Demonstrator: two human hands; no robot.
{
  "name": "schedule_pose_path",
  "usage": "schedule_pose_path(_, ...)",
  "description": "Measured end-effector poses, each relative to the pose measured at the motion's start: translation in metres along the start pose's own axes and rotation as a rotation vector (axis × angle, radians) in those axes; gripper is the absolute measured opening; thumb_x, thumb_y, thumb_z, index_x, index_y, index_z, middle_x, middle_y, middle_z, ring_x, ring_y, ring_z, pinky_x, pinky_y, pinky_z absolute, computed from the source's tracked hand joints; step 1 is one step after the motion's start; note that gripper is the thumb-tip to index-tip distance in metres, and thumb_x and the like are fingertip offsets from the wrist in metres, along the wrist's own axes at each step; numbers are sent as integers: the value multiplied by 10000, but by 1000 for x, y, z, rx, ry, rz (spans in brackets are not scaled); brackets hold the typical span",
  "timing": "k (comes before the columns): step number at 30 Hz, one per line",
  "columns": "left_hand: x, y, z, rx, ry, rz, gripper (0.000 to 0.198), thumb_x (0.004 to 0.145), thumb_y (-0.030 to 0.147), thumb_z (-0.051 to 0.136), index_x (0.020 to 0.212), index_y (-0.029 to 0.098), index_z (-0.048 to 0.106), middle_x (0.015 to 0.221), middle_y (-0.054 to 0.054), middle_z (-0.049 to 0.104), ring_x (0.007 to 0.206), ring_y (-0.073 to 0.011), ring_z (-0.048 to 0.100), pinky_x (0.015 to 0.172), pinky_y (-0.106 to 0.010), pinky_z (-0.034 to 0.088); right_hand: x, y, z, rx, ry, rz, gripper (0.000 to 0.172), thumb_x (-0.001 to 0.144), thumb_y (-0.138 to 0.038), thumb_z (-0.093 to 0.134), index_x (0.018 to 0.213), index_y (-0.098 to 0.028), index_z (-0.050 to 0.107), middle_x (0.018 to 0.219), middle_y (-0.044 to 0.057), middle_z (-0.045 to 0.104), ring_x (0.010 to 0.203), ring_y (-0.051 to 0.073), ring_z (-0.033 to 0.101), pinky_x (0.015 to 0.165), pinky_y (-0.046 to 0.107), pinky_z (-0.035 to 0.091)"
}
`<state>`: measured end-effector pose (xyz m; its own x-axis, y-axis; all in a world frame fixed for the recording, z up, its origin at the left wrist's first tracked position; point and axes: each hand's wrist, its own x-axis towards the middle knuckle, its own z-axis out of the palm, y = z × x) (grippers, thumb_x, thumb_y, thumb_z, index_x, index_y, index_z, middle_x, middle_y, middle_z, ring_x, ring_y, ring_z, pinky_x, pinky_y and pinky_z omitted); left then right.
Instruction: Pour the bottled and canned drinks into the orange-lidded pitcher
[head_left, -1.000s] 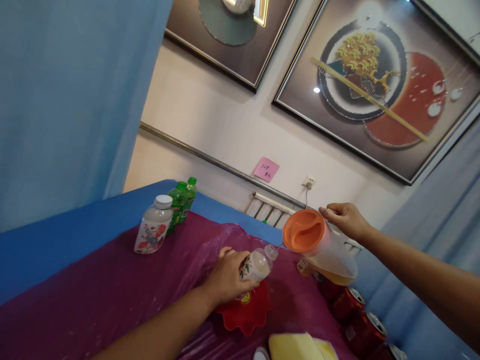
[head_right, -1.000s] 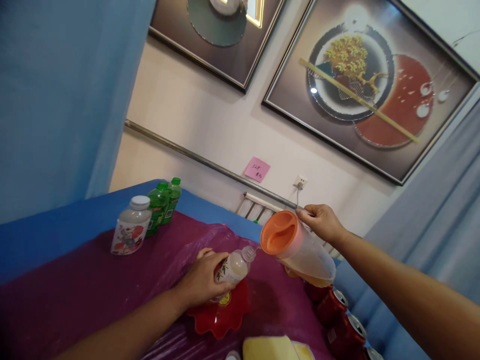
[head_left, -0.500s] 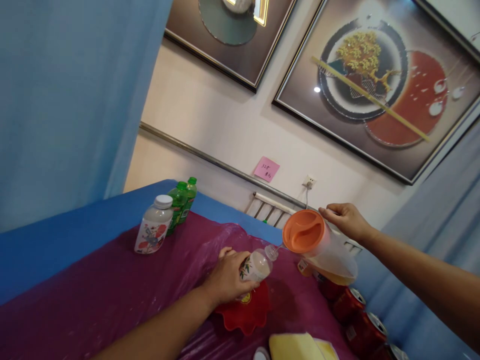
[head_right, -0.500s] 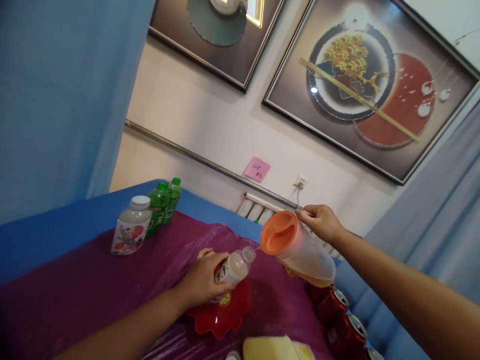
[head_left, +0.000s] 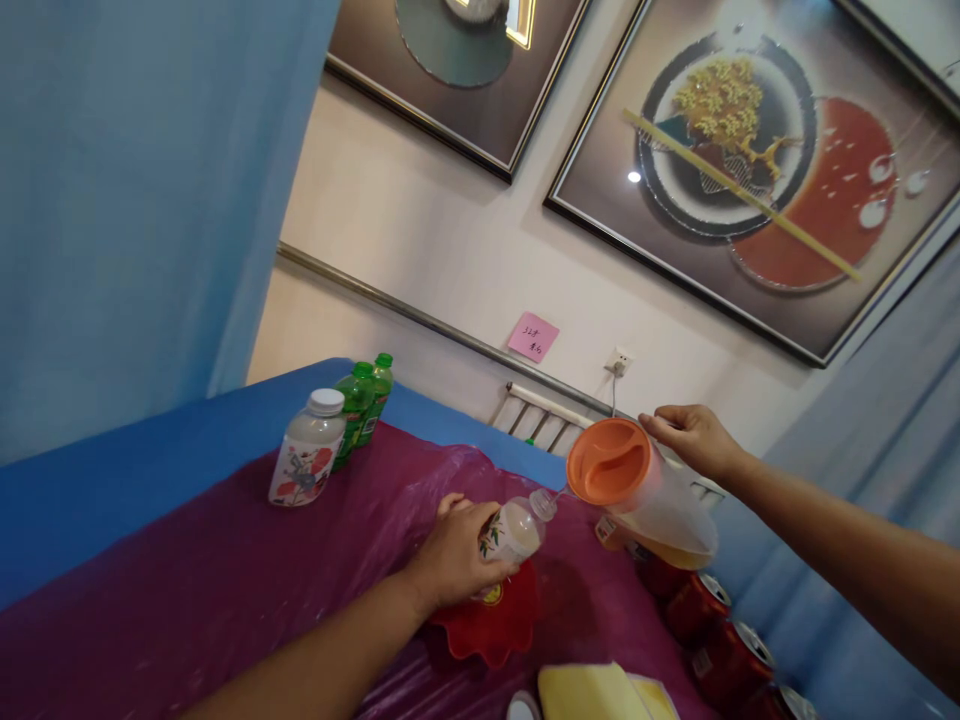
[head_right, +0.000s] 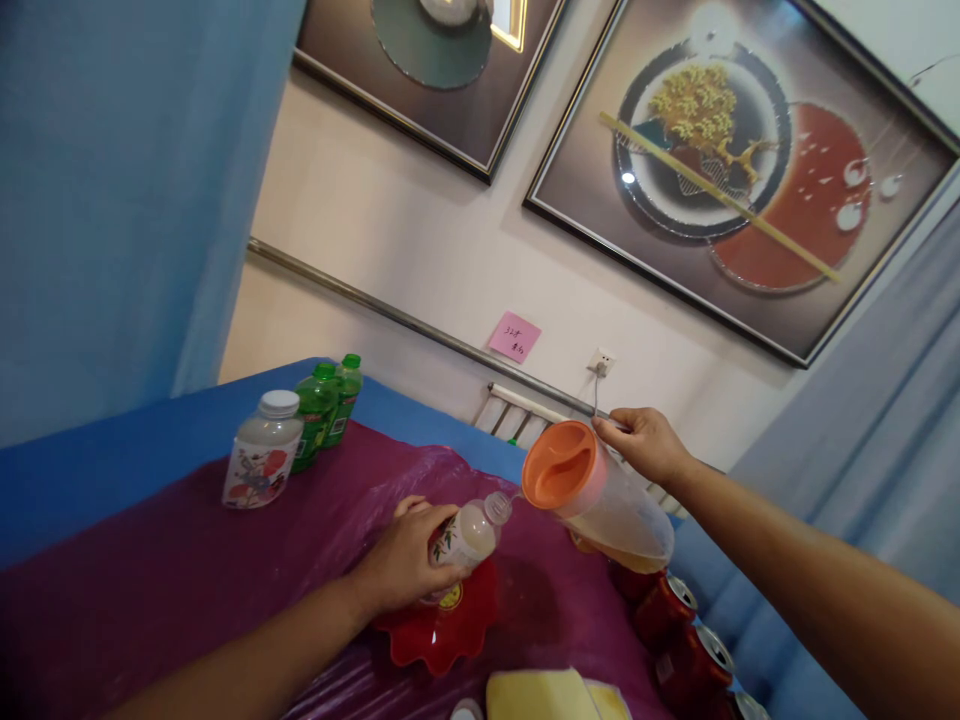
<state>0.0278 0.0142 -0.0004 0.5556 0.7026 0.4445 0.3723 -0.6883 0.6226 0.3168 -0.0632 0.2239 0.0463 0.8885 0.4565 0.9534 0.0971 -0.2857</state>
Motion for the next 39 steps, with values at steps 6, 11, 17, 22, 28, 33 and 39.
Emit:
schedule_pose_path(6, 0, 0, 0, 13, -6, -15, 564, 606, 469, 818, 1096, 246, 652, 1065, -36, 744, 1046, -291, 632, 1100, -468, 294, 1, 3, 1, 16, 2, -9, 577, 835, -676, 524, 540, -237, 293, 547, -55, 219, 525, 99, 221, 471, 266, 185)
schedule_pose_path(11, 0, 1, -1, 15, -10, -22, 562, 610, 460, 823, 1099, 240, 654, 1072, -35, 742, 1060, -304, 633, 1109, -472, 290, 2, 5, 1, 5, -4, 22, 564, 826, -658, 533, 543, -240, 283, 555, -56, 207, 528, 100, 214, 486, 274, 175)
schedule_pose_path(17, 1, 1, -1, -6, -18, -14, 554, 618, 444, 822, 1099, 228, 652, 1088, -43, 740, 1050, -292, 636, 1120, -489, 273, 1, 6, 1, 15, -8, 18, 549, 826, -642, 540, 543, -241, 293, 560, -56, 208, 530, 101, 213, 492, 276, 172)
schedule_pose_path(22, 1, 0, 0, 5, -14, -16, 570, 615, 441, 826, 1111, 219, 654, 1066, -44, 739, 1039, -291, 637, 1115, -488, 277, 1, 6, 0, 10, -2, 17, 549, 828, -640, 540, 542, -244, 290, 549, -56, 213, 523, 103, 225, 484, 275, 181)
schedule_pose_path(28, 0, 0, 1, -2, -8, -12, 553, 608, 433, 834, 1087, 216, 664, 1046, -41, 739, 1034, -291, 640, 1110, -484, 286, 0, 5, 1, 3, 11, 7, 553, 828, -651, 529, 541, -241, 292, 551, -55, 214, 518, 99, 226, 478, 268, 178)
schedule_pose_path(33, 0, 1, 1, 2, 3, -5, 562, 604, 433, 837, 1094, 221, 659, 1052, -25, 741, 1025, -289, 650, 1106, -490, 295, 1, 4, 1, 0, 3, 7, 549, 825, -646, 530, 541, -241, 291, 558, -53, 209, 525, 99, 223, 483, 271, 181)
schedule_pose_path(39, 0, 3, 0, -3, -4, -8, 555, 607, 427, 840, 1090, 224, 657, 1050, -29, 740, 1039, -288, 643, 1105, -482, 289, 2, 3, 2, -5, 2, 30, 537, 819, -635, 533, 549, -245, 282, 568, -55, 198, 533, 102, 216, 490, 275, 177)
